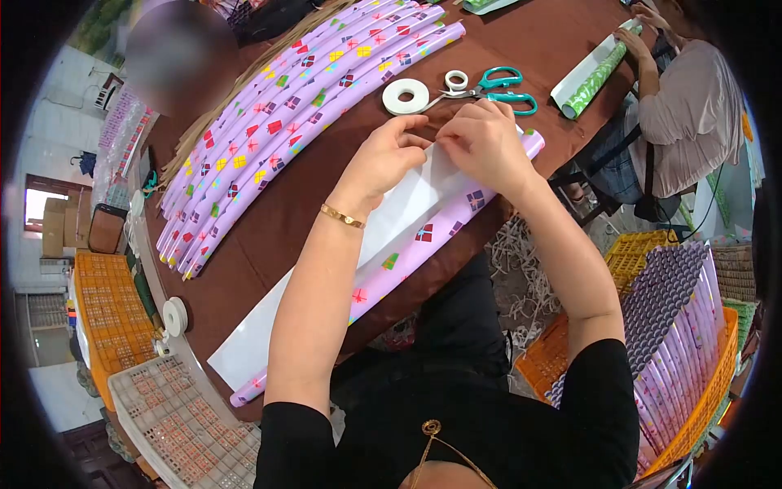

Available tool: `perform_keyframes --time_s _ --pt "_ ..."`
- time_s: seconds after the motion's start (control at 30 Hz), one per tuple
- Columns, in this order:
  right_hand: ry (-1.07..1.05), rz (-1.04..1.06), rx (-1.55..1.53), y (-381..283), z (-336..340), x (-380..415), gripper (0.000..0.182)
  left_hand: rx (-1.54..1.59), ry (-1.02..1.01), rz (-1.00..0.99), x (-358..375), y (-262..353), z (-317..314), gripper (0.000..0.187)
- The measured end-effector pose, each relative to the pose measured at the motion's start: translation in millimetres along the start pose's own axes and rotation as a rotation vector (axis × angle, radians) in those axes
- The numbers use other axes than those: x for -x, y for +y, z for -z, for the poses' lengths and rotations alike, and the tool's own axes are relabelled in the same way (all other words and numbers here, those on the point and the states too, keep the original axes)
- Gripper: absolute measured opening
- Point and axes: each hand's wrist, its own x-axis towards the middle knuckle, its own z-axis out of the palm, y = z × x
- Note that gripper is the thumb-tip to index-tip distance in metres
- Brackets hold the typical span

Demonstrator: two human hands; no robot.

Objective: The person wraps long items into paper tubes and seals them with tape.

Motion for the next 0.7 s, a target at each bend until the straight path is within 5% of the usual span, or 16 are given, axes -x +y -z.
perform_keyframes --time_s 0.17,0.3,0.4,0.47,0.53,0.63,0.7 --pt "0.018 -0.065 0.081 11 1 -7 0.005 -0.076 -0.004 -0.017 -1 -1 2 0.054" --pt "0.204 -0.754 -0.316 77 33 -30 0.022 -0.158 0.050 -0.001 5 2 1 0.053" --pt "0.392 -0.635 0.154 160 82 -32 0.031 -0.193 0.076 -0.016 5 1 1 0.054" --pt "0.589 -0.647 0.119 234 124 -24 0.032 -0.198 0.090 -0.025 4 1 2 0.056" --pt "0.724 -0.737 0.092 199 174 -25 0.033 -0.161 0.089 -0.020 3 0 2 0.056" --pt "0.706 -0.642 0.361 151 202 -17 0.030 -0.163 0.085 -0.013 4 2 1 0.056" --pt "0.187 -0.658 0.753 154 207 -3 0.034 -0.163 0.081 -0.026 0 -2 3 0.057"
